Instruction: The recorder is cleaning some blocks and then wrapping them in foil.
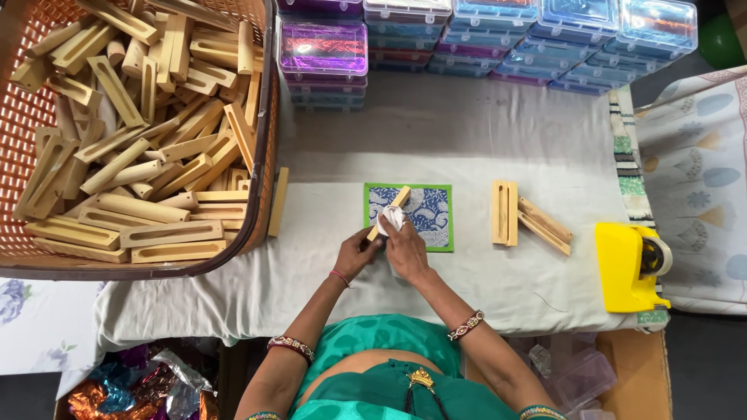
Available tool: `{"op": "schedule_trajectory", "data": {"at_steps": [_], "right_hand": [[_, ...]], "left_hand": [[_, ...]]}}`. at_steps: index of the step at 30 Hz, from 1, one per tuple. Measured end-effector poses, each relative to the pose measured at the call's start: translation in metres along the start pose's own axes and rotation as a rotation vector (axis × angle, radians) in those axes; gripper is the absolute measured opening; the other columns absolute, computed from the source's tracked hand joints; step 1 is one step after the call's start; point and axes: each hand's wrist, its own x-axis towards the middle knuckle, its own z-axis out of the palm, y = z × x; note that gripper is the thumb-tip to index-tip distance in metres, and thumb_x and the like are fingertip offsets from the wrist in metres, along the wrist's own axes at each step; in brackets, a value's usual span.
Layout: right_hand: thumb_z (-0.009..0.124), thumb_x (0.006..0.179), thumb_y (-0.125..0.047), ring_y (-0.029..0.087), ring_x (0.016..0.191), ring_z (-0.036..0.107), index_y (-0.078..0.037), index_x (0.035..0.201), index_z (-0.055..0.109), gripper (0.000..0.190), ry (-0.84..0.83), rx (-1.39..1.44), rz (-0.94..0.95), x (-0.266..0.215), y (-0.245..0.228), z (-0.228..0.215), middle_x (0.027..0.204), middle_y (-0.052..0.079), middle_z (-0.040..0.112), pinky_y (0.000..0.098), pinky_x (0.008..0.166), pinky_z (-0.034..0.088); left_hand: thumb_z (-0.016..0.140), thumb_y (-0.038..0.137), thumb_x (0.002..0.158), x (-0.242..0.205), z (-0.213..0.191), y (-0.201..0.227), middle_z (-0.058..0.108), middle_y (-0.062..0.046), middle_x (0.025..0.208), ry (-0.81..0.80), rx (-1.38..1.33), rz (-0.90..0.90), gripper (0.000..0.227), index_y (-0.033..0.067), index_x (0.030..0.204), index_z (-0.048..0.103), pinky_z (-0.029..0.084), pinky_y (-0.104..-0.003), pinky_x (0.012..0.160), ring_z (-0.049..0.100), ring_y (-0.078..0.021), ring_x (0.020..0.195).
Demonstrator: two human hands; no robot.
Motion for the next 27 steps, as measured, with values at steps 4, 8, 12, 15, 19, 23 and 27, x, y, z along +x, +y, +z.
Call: {"op": "schedule_trajectory", "data": {"at_steps": [4, 8, 12, 15, 19, 23, 27], "right_hand": [[0.058, 0.090, -0.002, 0.036, 0.111, 0.065, -0.022, 0.143, 0.056, 0.056, -0.005, -0.008, -0.104, -0.009, -0.002, 0.007, 0.139, 0.024, 0.055, 0.0415, 0.088, 0.060], [0.062, 0.087, -0.006, 0.038, 0.115, 0.063, -0.024, 0.142, 0.061, 0.058, 0.061, -0.074, -0.192, -0.007, 0.000, 0.006, 0.136, 0.022, 0.055, 0.0439, 0.089, 0.059], [0.057, 0.097, -0.014, 0.035, 0.113, 0.063, -0.030, 0.144, 0.059, 0.051, -0.043, -0.124, 0.008, 0.024, 0.025, 0.007, 0.138, 0.022, 0.054, 0.0419, 0.086, 0.060], [0.052, 0.098, -0.029, 0.035, 0.114, 0.060, -0.028, 0.144, 0.054, 0.046, -0.108, -0.044, 0.254, 0.056, 0.030, -0.014, 0.147, 0.020, 0.048, 0.0415, 0.074, 0.063], [0.054, 0.102, -0.046, 0.038, 0.114, 0.064, -0.015, 0.147, 0.056, 0.054, 0.097, -0.055, 0.152, 0.075, 0.054, 0.002, 0.135, 0.023, 0.056, 0.0470, 0.089, 0.058], [0.062, 0.095, -0.056, 0.041, 0.107, 0.068, -0.009, 0.144, 0.054, 0.068, -0.015, 0.036, 0.354, 0.083, 0.054, -0.001, 0.122, 0.028, 0.061, 0.0493, 0.085, 0.056], [0.064, 0.086, -0.065, 0.034, 0.095, 0.076, -0.010, 0.131, 0.062, 0.071, -0.064, 0.066, 0.445, 0.089, 0.052, -0.008, 0.102, 0.018, 0.075, 0.0472, 0.079, 0.059]], "left_hand": [[0.069, 0.012, 0.090, 0.015, 0.002, -0.054, 0.067, -0.004, 0.084, 0.013, 0.049, 0.048, 0.040, 0.0004, 0.128, 0.064, 0.058, -0.029, 0.058, 0.065, -0.0108, 0.066], [0.066, 0.009, 0.091, 0.017, 0.002, -0.060, 0.068, -0.005, 0.085, 0.030, 0.046, 0.060, 0.035, -0.0021, 0.125, 0.067, 0.058, -0.029, 0.059, 0.066, -0.0108, 0.066], [0.072, 0.016, 0.093, 0.013, 0.004, -0.041, 0.067, -0.006, 0.079, 0.022, 0.039, -0.023, 0.043, 0.0006, 0.132, 0.065, 0.054, -0.029, 0.056, 0.062, -0.0111, 0.060], [0.071, 0.018, 0.095, 0.016, 0.000, -0.044, 0.067, -0.006, 0.079, -0.004, -0.059, -0.098, 0.042, -0.0009, 0.132, 0.064, 0.057, -0.027, 0.058, 0.063, -0.0102, 0.062], [0.070, 0.019, 0.096, 0.015, -0.003, -0.039, 0.067, -0.004, 0.081, -0.012, -0.104, -0.123, 0.043, -0.0009, 0.133, 0.063, 0.060, -0.027, 0.060, 0.065, -0.0096, 0.065], [0.067, 0.018, 0.096, 0.011, -0.002, -0.029, 0.067, -0.004, 0.083, -0.013, -0.108, -0.114, 0.048, 0.0032, 0.141, 0.057, 0.060, -0.027, 0.061, 0.067, -0.0102, 0.066], [0.063, 0.015, 0.095, 0.000, -0.003, 0.001, 0.065, -0.006, 0.084, -0.005, -0.052, -0.078, 0.059, 0.0121, 0.151, 0.045, 0.061, -0.028, 0.060, 0.067, -0.0115, 0.065]]}}
